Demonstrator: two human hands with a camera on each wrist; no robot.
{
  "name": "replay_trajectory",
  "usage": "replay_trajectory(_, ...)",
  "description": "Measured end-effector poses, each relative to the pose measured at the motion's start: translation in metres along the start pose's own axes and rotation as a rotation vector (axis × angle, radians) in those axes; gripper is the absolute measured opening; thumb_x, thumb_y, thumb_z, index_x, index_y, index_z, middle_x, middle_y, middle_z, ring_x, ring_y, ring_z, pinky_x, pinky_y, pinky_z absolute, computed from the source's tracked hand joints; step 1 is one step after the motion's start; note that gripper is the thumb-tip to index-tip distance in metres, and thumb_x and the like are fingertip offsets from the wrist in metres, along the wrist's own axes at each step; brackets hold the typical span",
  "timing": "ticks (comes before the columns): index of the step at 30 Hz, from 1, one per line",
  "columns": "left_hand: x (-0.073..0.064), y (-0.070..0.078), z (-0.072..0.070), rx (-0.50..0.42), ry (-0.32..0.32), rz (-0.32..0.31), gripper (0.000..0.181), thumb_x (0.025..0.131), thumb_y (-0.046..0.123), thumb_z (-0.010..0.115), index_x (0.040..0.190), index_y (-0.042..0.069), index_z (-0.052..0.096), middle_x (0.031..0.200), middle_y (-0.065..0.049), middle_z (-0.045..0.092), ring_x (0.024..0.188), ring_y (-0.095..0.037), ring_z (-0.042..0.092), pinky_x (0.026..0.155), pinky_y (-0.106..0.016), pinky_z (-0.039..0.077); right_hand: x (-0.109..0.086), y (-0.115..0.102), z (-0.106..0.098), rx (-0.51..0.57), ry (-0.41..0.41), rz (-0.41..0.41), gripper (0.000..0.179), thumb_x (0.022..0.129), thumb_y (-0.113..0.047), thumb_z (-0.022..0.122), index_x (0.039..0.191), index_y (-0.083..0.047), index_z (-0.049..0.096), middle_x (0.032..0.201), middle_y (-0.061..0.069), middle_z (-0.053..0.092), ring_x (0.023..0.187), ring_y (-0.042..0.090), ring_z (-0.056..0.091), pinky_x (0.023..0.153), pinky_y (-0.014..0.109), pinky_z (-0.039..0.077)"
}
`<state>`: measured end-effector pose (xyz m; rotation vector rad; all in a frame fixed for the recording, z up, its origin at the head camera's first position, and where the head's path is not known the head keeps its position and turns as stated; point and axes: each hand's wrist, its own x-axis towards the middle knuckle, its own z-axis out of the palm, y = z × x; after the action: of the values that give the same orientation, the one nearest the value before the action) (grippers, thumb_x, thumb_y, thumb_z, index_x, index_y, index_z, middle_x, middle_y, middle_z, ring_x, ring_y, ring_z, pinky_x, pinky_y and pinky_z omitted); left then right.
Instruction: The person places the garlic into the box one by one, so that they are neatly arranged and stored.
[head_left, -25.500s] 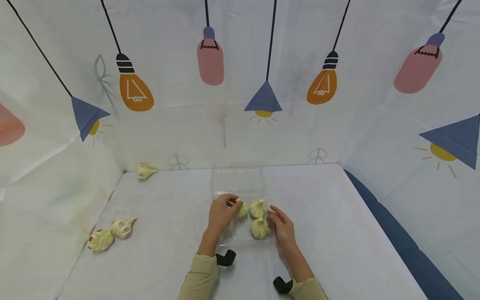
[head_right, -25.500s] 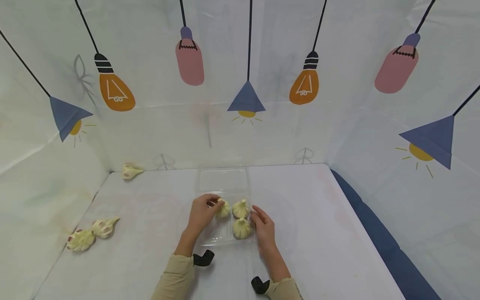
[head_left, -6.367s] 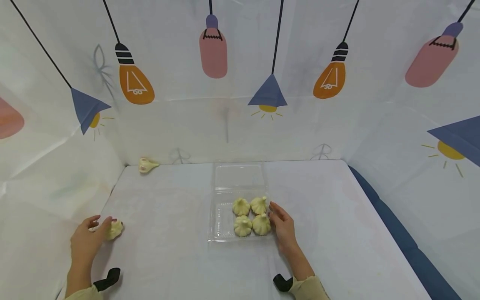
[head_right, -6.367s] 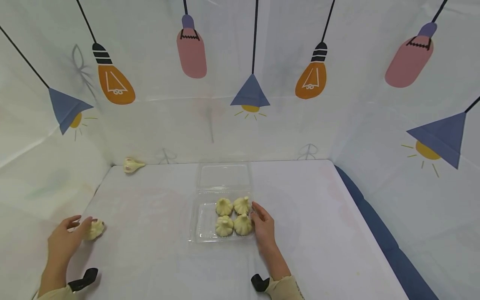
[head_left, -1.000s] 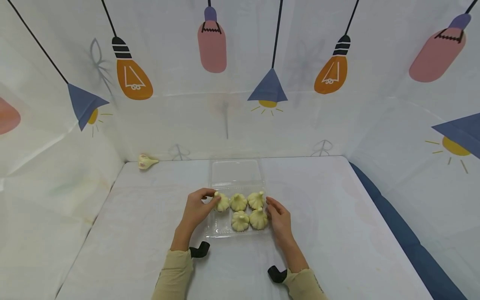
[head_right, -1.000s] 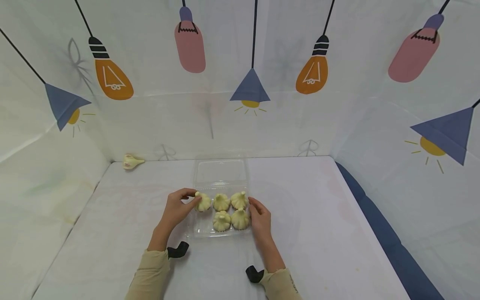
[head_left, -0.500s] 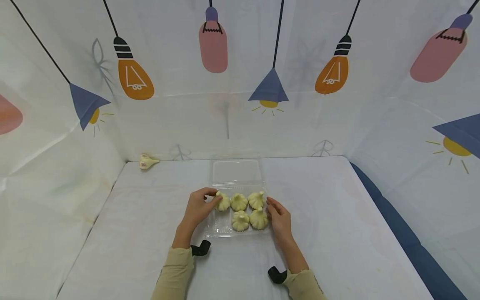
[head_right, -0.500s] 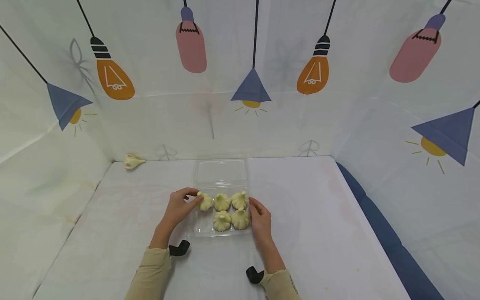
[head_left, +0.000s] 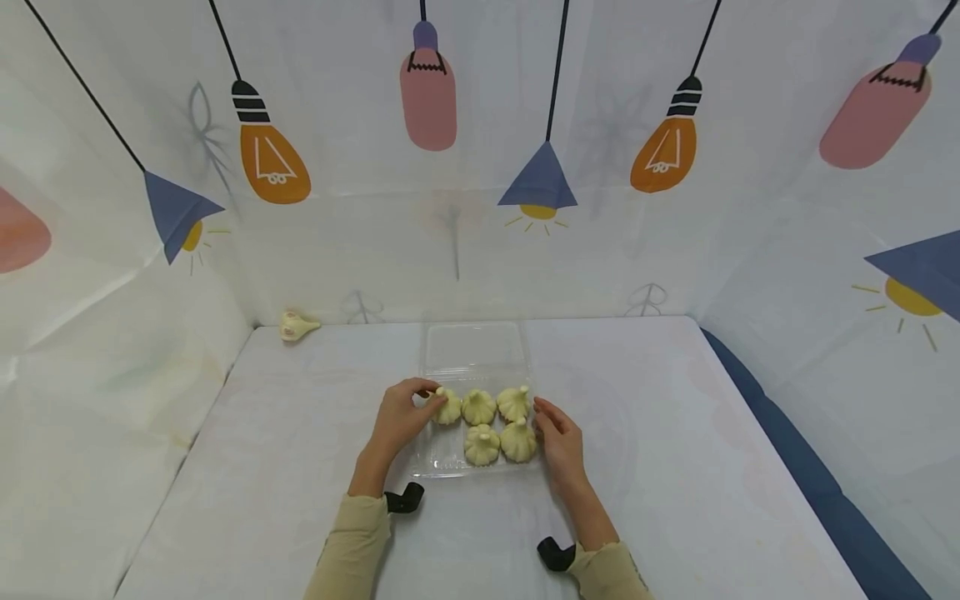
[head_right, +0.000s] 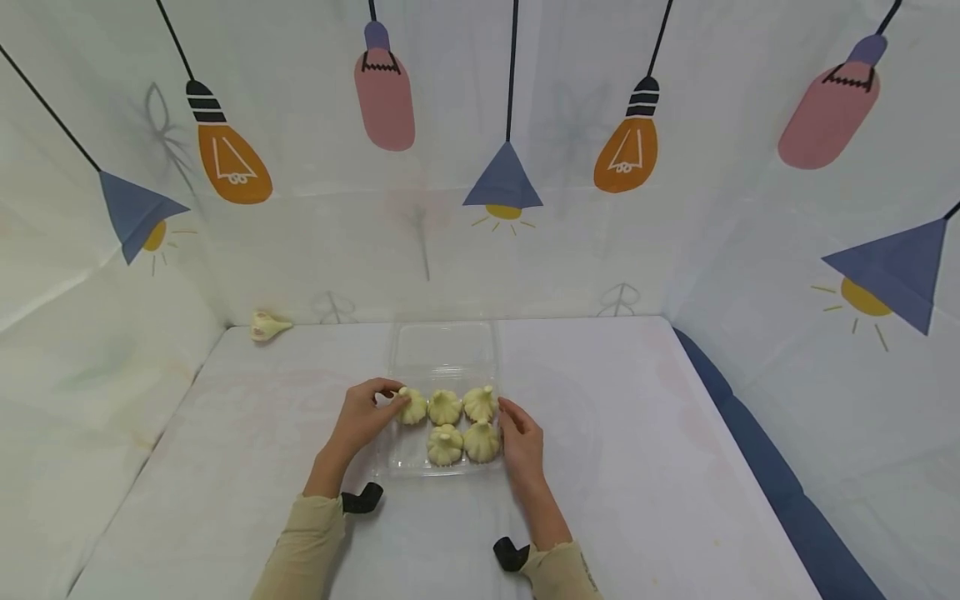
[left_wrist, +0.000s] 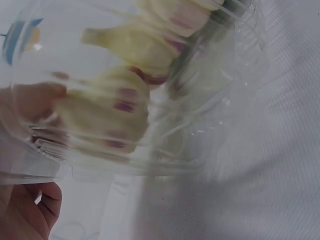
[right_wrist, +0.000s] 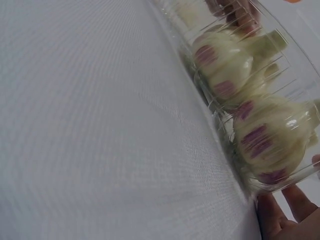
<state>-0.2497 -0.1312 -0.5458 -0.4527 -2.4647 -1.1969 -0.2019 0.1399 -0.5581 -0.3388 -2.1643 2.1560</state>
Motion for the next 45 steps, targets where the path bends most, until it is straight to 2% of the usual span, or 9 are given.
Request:
replay_trajectory(6,-0.001,0.001,0.001,0.0,-0.004,-0.014,0.021,0.08,0.017,0.082,0.097,0.009,0.074,0.091,-0.003,0.07,0.082,-0.019,0.063,0.069,-0.038,0.049,-0.001,0.002,0.0,-0.007,0.001,-0.012,0.035,0.101,-0.014,0.051,0.135,-0.004,0.057,0.135,0.016,0.055,0.124,0.026,0.049,0.097,0.041,0.043)
replay_trajectory(13,0.0,-0.001,0.003,-0.011,0.001,0.019,0.019,0.08,0.014,0.082,0.096,0.007,0.074,0.091,-0.003,0.071,0.081,-0.02,0.062,0.069,-0.038,0.049,-0.001,0.003,0.0,-0.029,0.017,-0.002,0.033,0.1,-0.014,0.052,0.132,-0.006,0.06,0.132,0.013,0.058,0.12,0.025,0.053,0.092,0.035,0.047)
replay_trajectory(18,0.0,-0.002,0.003,-0.026,0.007,0.034,0.019,0.079,0.011,0.082,0.095,0.007,0.073,0.09,-0.003,0.071,0.079,-0.02,0.061,0.068,-0.037,0.049,-0.001,0.004,0.0,-0.03,0.01,-0.019,0.034,0.101,-0.014,0.051,0.132,-0.004,0.059,0.133,0.016,0.057,0.122,0.027,0.051,0.094,0.038,0.046)
replay_trajectory(24,0.0,-0.003,0.003,-0.022,0.007,0.052,0.019,0.079,0.011,0.082,0.095,0.007,0.074,0.09,-0.002,0.07,0.079,-0.019,0.061,0.07,-0.037,0.05,0.0,0.004,0.0,-0.036,0.006,-0.011,0.033,0.101,-0.015,0.052,0.132,-0.007,0.06,0.133,0.013,0.057,0.124,0.024,0.05,0.096,0.039,0.044)
replay_trajectory(36,0.002,-0.005,0.005,0.021,-0.021,0.018,0.02,0.079,0.014,0.082,0.095,0.006,0.074,0.09,-0.003,0.07,0.081,-0.019,0.061,0.072,-0.036,0.05,0.002,0.005,-0.001,0.004,-0.005,0.001,0.035,0.101,-0.016,0.052,0.134,-0.006,0.058,0.135,0.016,0.055,0.12,0.028,0.052,0.093,0.039,0.046)
replay_trajectory(39,0.002,-0.005,0.005,0.018,-0.029,0.004,0.02,0.079,0.014,0.083,0.096,0.007,0.074,0.091,-0.002,0.07,0.081,-0.019,0.061,0.072,-0.036,0.05,0.001,0.0,-0.001,0.02,-0.015,0.005,0.035,0.101,-0.012,0.052,0.134,-0.002,0.057,0.135,0.019,0.054,0.121,0.031,0.051,0.094,0.043,0.045)
replay_trajectory(45,0.003,-0.005,0.004,0.004,-0.038,-0.007,0.022,0.078,0.015,0.083,0.096,0.007,0.074,0.092,-0.002,0.07,0.082,-0.02,0.061,0.072,-0.037,0.05,-0.013,-0.025,0.001,0.007,-0.027,0.004,0.035,0.101,-0.006,0.049,0.134,0.003,0.055,0.135,0.023,0.053,0.121,0.036,0.05,0.096,0.049,0.043)
